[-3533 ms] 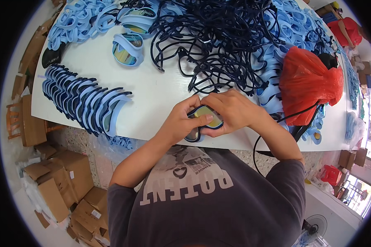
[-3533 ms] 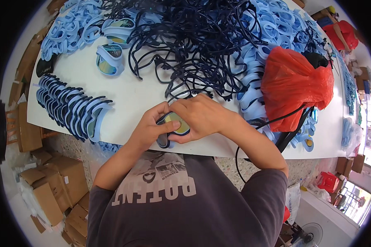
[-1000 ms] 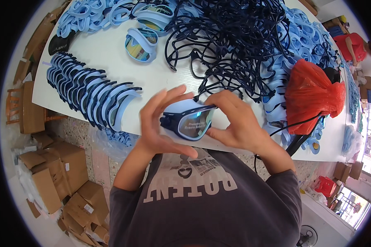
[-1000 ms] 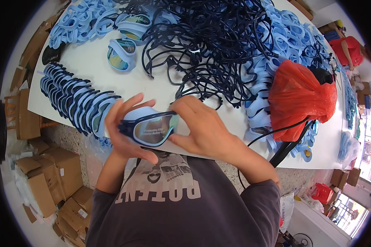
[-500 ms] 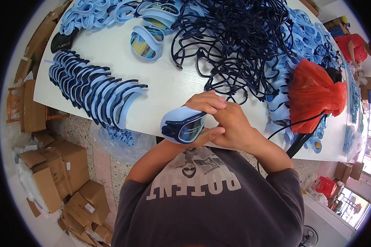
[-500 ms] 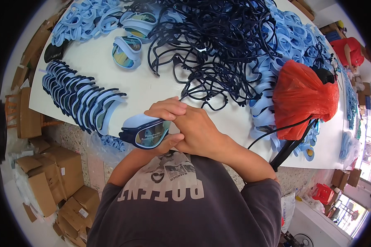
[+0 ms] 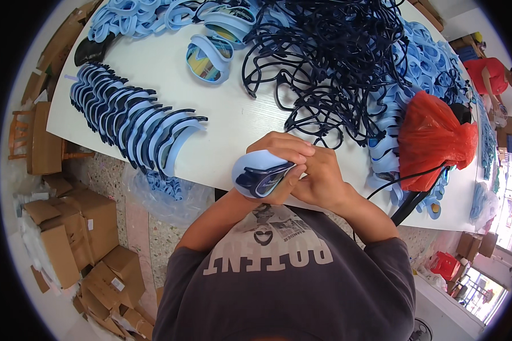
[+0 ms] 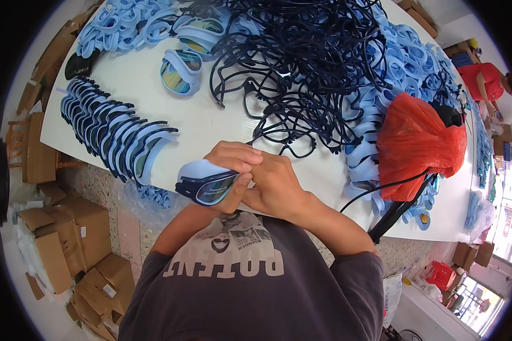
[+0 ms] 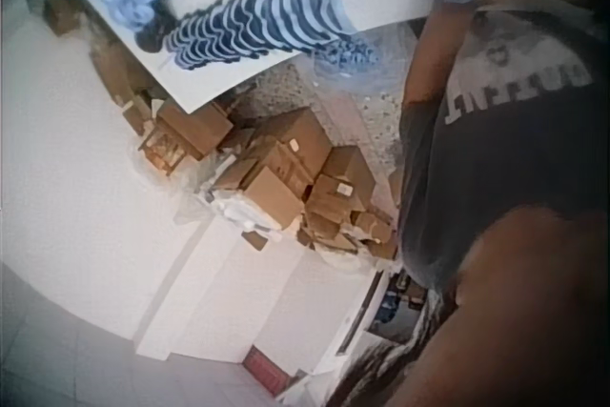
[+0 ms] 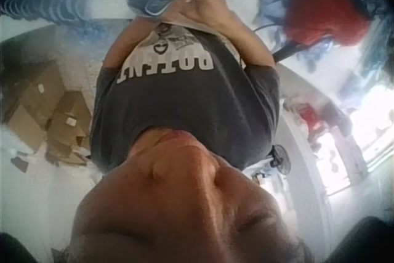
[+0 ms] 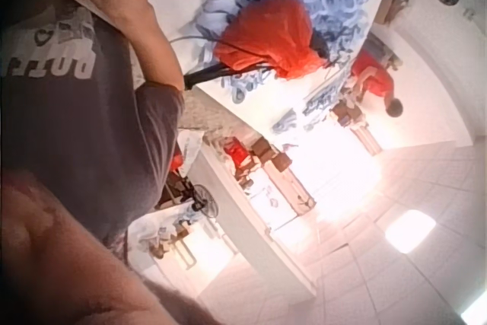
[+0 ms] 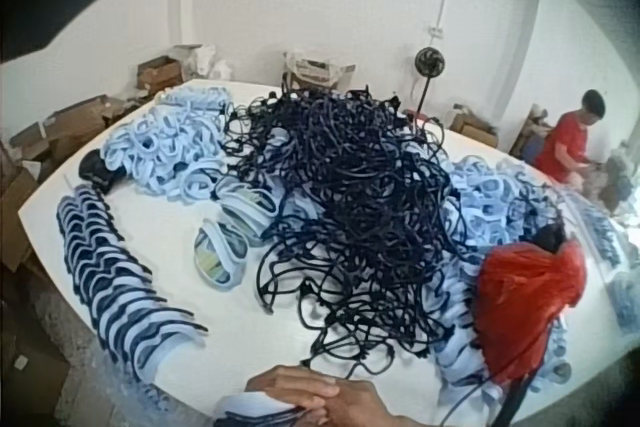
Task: Assemble a pair of protective goggles by attaching black elastic straps to the blue frame.
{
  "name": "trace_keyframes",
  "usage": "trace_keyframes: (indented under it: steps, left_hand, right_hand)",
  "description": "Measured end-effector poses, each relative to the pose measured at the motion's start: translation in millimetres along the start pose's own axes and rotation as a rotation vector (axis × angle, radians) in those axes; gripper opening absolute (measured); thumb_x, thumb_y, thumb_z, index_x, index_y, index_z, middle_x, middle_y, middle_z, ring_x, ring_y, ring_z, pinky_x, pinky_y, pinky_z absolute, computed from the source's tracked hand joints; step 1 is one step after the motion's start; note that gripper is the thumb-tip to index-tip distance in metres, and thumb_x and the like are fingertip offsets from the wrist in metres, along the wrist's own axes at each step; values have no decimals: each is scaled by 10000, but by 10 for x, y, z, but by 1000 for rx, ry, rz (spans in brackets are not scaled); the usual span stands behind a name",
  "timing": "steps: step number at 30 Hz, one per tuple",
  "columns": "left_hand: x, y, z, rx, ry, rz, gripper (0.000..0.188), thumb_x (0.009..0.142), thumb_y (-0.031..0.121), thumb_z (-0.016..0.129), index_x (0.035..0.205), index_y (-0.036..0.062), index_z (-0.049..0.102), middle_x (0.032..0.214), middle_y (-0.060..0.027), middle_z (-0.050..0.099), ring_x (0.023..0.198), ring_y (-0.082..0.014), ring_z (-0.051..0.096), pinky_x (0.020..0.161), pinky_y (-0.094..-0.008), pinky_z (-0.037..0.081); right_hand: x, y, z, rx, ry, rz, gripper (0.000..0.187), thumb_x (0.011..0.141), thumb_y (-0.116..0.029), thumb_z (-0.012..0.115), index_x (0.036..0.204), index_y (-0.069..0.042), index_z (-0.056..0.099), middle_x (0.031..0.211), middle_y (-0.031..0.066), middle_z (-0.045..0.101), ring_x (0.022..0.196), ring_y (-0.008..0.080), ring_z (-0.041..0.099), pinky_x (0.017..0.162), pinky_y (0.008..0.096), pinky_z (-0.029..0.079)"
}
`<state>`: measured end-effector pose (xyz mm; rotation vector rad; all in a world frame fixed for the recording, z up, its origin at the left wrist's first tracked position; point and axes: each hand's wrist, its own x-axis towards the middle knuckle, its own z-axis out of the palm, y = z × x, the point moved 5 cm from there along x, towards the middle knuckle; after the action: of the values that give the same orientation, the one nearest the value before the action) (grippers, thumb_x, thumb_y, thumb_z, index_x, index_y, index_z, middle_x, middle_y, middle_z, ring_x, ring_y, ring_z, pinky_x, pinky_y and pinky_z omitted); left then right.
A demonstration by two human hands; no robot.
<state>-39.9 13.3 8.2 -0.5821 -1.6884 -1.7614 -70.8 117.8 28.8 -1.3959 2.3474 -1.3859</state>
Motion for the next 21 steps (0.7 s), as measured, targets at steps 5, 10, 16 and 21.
trace_keyframes:
  steps: [5, 10, 16, 21]
  left_hand:
    - [3, -82, -34, -176, -41, -380, 663, 598, 209, 872, 1136, 2, 545, 1118, -128, 590, 1028, -244, 582, 873, -329, 485]
    - [-29, 92, -273, 168, 204, 129, 1028, 525, 378, 895, 1337, 40, 364, 1296, -170, 440, 1169, -295, 488, 988, -432, 412]
    - [178, 466, -244, 1056, -249, 206, 642, 632, 337, 805, 1172, 96, 556, 1171, -89, 537, 1130, -222, 513, 960, -393, 425]
    - [139, 442, -276, 1110, -268, 239, 587, 626, 306, 823, 1088, 43, 574, 1031, -64, 590, 974, -222, 565, 860, -370, 482]
  right_hand:
    - [177, -10, -159, 20, -126, 115, 336, 689, -123, 684, 990, -6, 591, 886, 167, 628, 792, 343, 622, 668, 399, 497]
    - [208, 5, -292, -106, -88, 40, 450, 692, -162, 718, 1082, -2, 561, 996, 180, 629, 872, 343, 624, 726, 401, 504]
    - [194, 62, -232, -356, -146, 18, 535, 667, -144, 716, 1140, 0, 513, 975, 142, 608, 871, 312, 606, 701, 387, 494]
    - [235, -10, -206, -374, -78, -51, 636, 652, -157, 725, 1209, 15, 468, 1031, 156, 585, 887, 313, 574, 737, 375, 483]
